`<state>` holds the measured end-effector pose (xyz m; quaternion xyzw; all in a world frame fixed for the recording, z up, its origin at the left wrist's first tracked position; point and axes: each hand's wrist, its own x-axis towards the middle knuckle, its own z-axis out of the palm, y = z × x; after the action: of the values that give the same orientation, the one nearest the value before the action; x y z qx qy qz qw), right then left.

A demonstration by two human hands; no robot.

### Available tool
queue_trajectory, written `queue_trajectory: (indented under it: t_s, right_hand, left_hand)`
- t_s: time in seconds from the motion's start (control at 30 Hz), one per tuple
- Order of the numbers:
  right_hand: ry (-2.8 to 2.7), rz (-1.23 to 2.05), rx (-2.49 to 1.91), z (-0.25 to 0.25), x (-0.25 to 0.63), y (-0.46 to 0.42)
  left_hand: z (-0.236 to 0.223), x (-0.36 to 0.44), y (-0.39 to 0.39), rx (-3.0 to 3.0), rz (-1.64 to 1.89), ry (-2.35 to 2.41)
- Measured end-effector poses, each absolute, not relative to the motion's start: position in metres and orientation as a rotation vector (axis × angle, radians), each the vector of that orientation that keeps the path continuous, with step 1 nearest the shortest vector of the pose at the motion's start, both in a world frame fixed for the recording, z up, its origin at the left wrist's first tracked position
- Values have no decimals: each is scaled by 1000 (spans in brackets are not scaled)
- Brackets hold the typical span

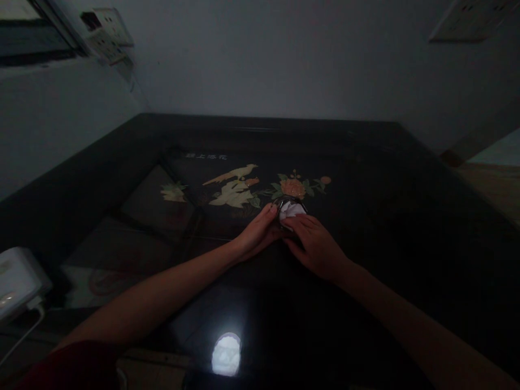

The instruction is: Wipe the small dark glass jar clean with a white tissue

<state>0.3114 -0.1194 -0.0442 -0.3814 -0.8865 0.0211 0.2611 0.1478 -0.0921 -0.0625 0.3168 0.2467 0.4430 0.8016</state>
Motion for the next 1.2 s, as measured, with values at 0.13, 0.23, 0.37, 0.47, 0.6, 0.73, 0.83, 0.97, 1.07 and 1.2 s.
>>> queue_trajectory:
  t_s: [0.13, 0.23, 0.37, 0.47, 0.6, 0.73, 0.83, 0.97, 1.07, 1.2]
  right_hand:
    - [-2428, -97, -1045, -41, 311, -121]
    - [-2493, -301, -1115, -41, 308, -125]
    - [-2517, -470, -1224, -43, 302, -131]
    - [-2515, -532, -1262, -44, 301, -132]
    - [-2516, -585, -1290, -47, 301, -132]
    - [-2510, -582, -1308, -50, 302, -130]
    - [-2500, -516, -1290, -51, 303, -126]
    - [-2509, -406, -1216, -53, 305, -121]
    - [-2511, -318, -1149, -54, 307, -120]
    - [-2485, -137, -1076, -52, 308, -119]
  left_hand:
    - [-61, 149, -92, 688, 957, 538]
    - [-61, 150, -92, 679, 966, 547]
    - [-61, 151, -93, 685, 972, 545]
    - [-60, 152, -93, 695, 979, 545]
    - [-57, 153, -94, 696, 974, 567]
    - [-54, 154, -95, 686, 973, 560]
    - [-55, 154, -95, 676, 980, 547]
    - [-59, 153, -93, 677, 976, 544]
    - [-63, 151, -92, 690, 966, 533]
    - [-66, 150, -90, 657, 966, 517]
